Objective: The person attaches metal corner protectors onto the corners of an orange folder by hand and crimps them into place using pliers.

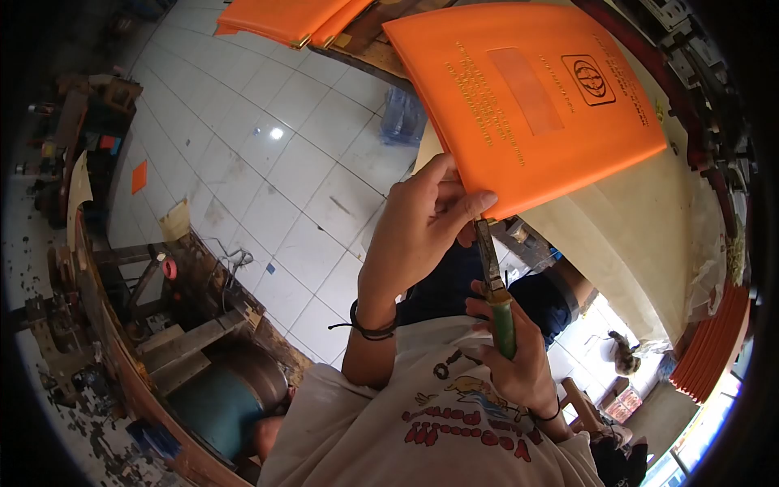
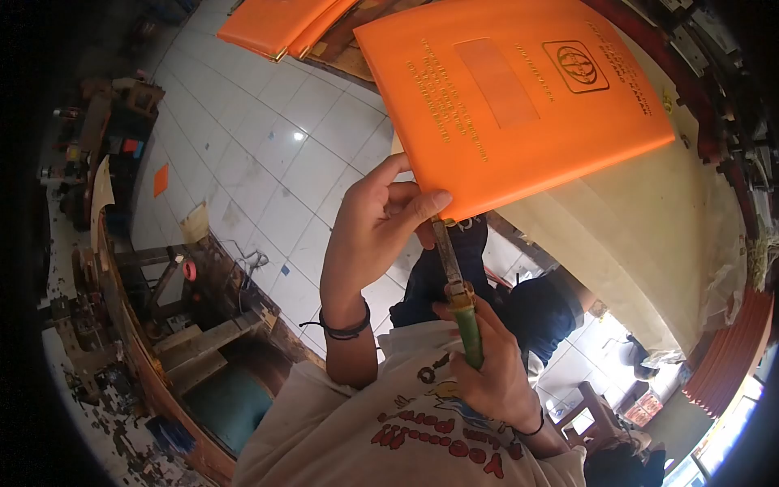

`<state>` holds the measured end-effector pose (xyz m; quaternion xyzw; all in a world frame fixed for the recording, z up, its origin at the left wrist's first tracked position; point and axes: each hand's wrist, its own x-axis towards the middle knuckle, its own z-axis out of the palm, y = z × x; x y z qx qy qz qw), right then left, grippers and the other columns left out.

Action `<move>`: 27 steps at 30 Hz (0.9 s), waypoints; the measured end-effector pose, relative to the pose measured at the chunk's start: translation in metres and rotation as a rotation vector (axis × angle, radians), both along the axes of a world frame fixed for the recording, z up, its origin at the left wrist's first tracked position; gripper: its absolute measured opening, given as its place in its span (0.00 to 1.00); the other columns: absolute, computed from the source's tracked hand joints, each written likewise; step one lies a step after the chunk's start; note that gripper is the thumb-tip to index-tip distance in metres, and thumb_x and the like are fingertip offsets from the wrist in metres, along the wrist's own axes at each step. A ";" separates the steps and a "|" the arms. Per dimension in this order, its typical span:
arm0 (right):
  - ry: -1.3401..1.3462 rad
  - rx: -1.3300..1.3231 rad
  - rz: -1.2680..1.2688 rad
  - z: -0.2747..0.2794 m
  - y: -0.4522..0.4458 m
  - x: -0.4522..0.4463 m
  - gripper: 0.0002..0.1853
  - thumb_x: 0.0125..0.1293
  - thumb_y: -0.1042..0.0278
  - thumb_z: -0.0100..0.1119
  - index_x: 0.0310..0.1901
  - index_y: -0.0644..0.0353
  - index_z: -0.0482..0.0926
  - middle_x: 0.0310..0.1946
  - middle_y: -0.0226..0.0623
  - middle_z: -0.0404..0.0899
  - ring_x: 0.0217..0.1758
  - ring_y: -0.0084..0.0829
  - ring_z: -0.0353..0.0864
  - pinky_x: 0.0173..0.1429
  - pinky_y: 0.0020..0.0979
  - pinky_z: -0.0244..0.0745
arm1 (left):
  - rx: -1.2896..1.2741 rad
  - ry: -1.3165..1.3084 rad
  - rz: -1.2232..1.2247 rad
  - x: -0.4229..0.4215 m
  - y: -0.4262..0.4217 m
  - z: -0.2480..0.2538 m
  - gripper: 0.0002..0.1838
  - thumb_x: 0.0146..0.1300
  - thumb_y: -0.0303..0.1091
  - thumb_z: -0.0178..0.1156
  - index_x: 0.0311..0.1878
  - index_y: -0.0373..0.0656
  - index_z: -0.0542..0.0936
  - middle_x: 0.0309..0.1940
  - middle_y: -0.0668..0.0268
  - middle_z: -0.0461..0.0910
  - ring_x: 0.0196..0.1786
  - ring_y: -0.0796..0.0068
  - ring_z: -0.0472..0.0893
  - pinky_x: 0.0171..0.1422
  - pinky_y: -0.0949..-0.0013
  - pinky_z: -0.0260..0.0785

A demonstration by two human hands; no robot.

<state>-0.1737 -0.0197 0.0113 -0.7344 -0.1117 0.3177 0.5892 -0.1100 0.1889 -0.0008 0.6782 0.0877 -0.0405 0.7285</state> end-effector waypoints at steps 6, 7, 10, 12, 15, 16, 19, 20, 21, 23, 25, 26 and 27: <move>-0.016 -0.046 0.002 0.003 -0.001 0.001 0.29 0.52 0.86 0.47 0.59 0.68 0.78 0.61 0.50 0.74 0.54 0.40 0.82 0.57 0.34 0.78 | -0.034 0.006 -0.012 0.001 0.001 -0.003 0.19 0.71 0.34 0.64 0.58 0.32 0.74 0.35 0.59 0.87 0.31 0.81 0.84 0.34 0.77 0.76; -0.025 -0.063 -0.003 0.003 -0.002 0.001 0.29 0.52 0.86 0.47 0.58 0.68 0.78 0.60 0.49 0.74 0.53 0.39 0.82 0.56 0.34 0.78 | -0.043 0.002 -0.010 0.001 0.001 -0.004 0.19 0.71 0.34 0.64 0.58 0.32 0.74 0.36 0.59 0.87 0.32 0.80 0.85 0.35 0.77 0.77; -0.041 -0.086 0.006 0.002 -0.003 0.001 0.28 0.52 0.85 0.47 0.58 0.68 0.79 0.59 0.48 0.75 0.51 0.37 0.82 0.54 0.33 0.79 | -0.021 0.008 -0.016 0.001 0.002 -0.002 0.19 0.71 0.34 0.64 0.58 0.32 0.74 0.36 0.59 0.87 0.36 0.80 0.86 0.36 0.76 0.79; -0.044 -0.092 0.013 0.003 -0.003 0.002 0.28 0.53 0.85 0.47 0.58 0.68 0.79 0.58 0.48 0.76 0.49 0.37 0.82 0.52 0.33 0.79 | -0.015 0.008 -0.009 0.001 0.002 -0.001 0.19 0.71 0.34 0.64 0.58 0.32 0.74 0.36 0.58 0.88 0.36 0.80 0.86 0.36 0.76 0.79; -0.043 -0.097 0.019 0.005 -0.003 0.003 0.27 0.53 0.85 0.47 0.58 0.68 0.79 0.59 0.48 0.75 0.48 0.37 0.82 0.51 0.33 0.79 | -0.007 0.014 -0.005 0.001 0.001 -0.001 0.19 0.71 0.34 0.65 0.58 0.31 0.75 0.36 0.58 0.88 0.36 0.80 0.86 0.37 0.76 0.79; -0.045 -0.093 0.017 0.004 -0.003 0.002 0.27 0.53 0.85 0.47 0.58 0.68 0.79 0.59 0.48 0.75 0.48 0.37 0.82 0.51 0.33 0.79 | -0.004 0.016 -0.005 0.001 0.001 -0.001 0.20 0.71 0.34 0.65 0.58 0.31 0.75 0.36 0.58 0.88 0.36 0.80 0.86 0.37 0.76 0.79; -0.047 -0.081 0.016 0.003 -0.003 0.002 0.27 0.53 0.85 0.48 0.57 0.68 0.79 0.59 0.49 0.75 0.48 0.38 0.82 0.51 0.33 0.79 | -0.010 0.013 -0.001 0.001 0.001 -0.002 0.20 0.70 0.34 0.65 0.58 0.31 0.75 0.36 0.58 0.88 0.35 0.80 0.86 0.36 0.77 0.79; -0.047 -0.077 0.016 0.003 -0.003 0.002 0.27 0.53 0.85 0.48 0.57 0.68 0.79 0.59 0.49 0.75 0.48 0.38 0.82 0.51 0.33 0.79 | -0.003 0.013 -0.003 0.001 0.001 -0.002 0.20 0.70 0.34 0.66 0.58 0.32 0.75 0.36 0.58 0.88 0.35 0.80 0.86 0.36 0.77 0.79; -0.049 -0.081 0.020 0.003 -0.003 0.003 0.28 0.52 0.85 0.48 0.58 0.68 0.79 0.59 0.50 0.75 0.49 0.39 0.82 0.51 0.33 0.79 | 0.004 0.014 -0.005 0.001 0.001 -0.002 0.20 0.70 0.35 0.66 0.58 0.32 0.75 0.36 0.57 0.88 0.35 0.80 0.86 0.36 0.77 0.79; -0.054 -0.089 0.029 0.005 -0.004 0.003 0.28 0.52 0.85 0.48 0.58 0.68 0.78 0.59 0.51 0.75 0.49 0.40 0.83 0.52 0.33 0.79 | 0.005 0.017 -0.007 0.001 0.002 -0.002 0.20 0.70 0.35 0.66 0.58 0.32 0.75 0.36 0.57 0.88 0.35 0.80 0.86 0.36 0.77 0.79; 0.000 -0.080 0.039 0.004 -0.005 0.004 0.31 0.50 0.85 0.46 0.60 0.69 0.77 0.67 0.50 0.70 0.55 0.35 0.80 0.57 0.33 0.76 | -0.006 0.021 -0.006 0.001 0.001 -0.002 0.20 0.70 0.35 0.66 0.58 0.32 0.75 0.35 0.57 0.88 0.34 0.80 0.86 0.36 0.77 0.79; 0.028 -0.076 0.044 0.004 -0.006 0.004 0.32 0.49 0.86 0.45 0.60 0.69 0.76 0.71 0.50 0.67 0.58 0.33 0.79 0.60 0.33 0.75 | -0.002 0.015 -0.001 0.001 0.001 -0.002 0.20 0.69 0.35 0.66 0.57 0.33 0.75 0.35 0.58 0.88 0.33 0.79 0.86 0.35 0.77 0.79; -0.012 -0.084 0.059 0.003 -0.007 0.005 0.32 0.50 0.85 0.46 0.61 0.68 0.76 0.66 0.51 0.70 0.61 0.40 0.79 0.63 0.35 0.74 | 0.002 0.010 0.004 0.001 0.001 -0.003 0.19 0.69 0.35 0.66 0.55 0.33 0.75 0.35 0.58 0.89 0.31 0.79 0.86 0.35 0.77 0.78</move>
